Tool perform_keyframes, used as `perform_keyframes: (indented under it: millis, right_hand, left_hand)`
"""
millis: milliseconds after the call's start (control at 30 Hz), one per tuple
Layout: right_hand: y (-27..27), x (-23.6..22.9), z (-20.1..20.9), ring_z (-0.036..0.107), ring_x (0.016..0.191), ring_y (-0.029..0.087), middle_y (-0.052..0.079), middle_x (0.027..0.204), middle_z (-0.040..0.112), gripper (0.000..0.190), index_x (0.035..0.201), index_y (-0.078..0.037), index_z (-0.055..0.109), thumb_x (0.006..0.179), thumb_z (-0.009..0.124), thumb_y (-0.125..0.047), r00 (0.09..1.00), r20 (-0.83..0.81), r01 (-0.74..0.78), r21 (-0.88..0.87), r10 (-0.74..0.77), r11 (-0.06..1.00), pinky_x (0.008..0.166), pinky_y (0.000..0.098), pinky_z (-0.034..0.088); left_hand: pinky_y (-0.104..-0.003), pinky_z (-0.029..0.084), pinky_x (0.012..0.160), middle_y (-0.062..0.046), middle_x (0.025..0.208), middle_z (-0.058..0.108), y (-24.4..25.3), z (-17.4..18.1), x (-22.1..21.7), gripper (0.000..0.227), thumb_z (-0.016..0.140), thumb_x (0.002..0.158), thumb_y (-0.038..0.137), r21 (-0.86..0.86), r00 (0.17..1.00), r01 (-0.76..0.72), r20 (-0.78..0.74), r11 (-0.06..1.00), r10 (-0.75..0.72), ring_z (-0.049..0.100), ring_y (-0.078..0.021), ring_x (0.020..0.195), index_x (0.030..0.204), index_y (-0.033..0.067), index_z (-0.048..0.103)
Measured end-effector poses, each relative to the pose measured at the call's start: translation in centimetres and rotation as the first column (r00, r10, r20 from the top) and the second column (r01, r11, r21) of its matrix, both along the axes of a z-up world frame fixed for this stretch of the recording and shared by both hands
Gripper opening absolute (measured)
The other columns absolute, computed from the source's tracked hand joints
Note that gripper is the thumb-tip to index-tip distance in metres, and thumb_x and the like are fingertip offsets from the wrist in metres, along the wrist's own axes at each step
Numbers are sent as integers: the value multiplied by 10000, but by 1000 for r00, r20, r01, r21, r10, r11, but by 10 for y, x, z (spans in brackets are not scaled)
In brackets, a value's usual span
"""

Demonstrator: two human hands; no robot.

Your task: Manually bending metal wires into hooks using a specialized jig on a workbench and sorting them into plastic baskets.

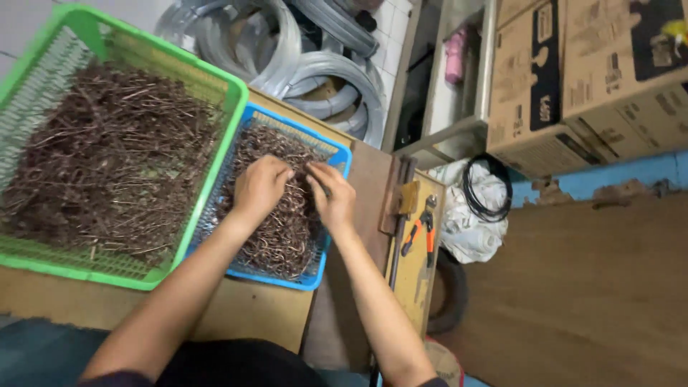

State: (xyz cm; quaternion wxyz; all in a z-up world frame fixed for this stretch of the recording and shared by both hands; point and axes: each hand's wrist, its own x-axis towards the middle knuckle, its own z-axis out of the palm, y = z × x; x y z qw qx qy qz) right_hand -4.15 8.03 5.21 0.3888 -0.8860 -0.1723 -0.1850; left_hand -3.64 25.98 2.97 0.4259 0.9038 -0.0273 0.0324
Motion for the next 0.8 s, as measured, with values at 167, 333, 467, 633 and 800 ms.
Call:
perform_keyframes:
  millis: [167,333,467,633,800]
  right_hand:
    - [12,39,-27,723,1100,278,60,1119,768,275,1104,-202,800,857,787,-82,997,-20,-78,-132,76,988,972,410,559]
    - [12,41,-42,716,1061,337,129,1080,772,290,1143,-115,783,876,721,-23,986,-73,-166,-242,153,956,951,461,555]
    - [23,51,-34,723,991,368,169,1011,765,242,1099,-75,781,885,689,-10,997,-4,-82,-207,83,975,879,466,561]
    - [101,47,-16,738,925,336,126,969,761,168,1025,-90,785,869,767,-31,979,174,-69,-191,103,979,831,420,574]
    - [200,14,-20,735,920,278,51,905,748,130,1004,-172,795,879,770,-198,905,-161,-423,-249,394,871,827,372,581]
  left_hand:
    - [-447,616,744,-63,921,735,-11,-24,50,130,774,869,252,165,985,-93,-128,982,114,741,-292,913,916,135,803]
    - [-521,613,764,-170,966,746,-18,-29,45,133,763,808,78,188,983,-186,48,965,180,735,-374,918,898,-8,808]
    - [-468,583,762,-131,995,683,10,-23,5,133,771,808,150,-52,952,-111,280,992,121,667,-345,971,879,39,787]
    - [-372,515,943,-58,1079,696,101,46,-79,108,702,934,183,-44,978,-177,99,983,181,631,-259,1099,951,145,802]
    - [-395,459,947,-73,1151,689,194,37,-121,131,691,940,184,273,940,-288,-103,918,326,595,-252,1160,1011,137,790]
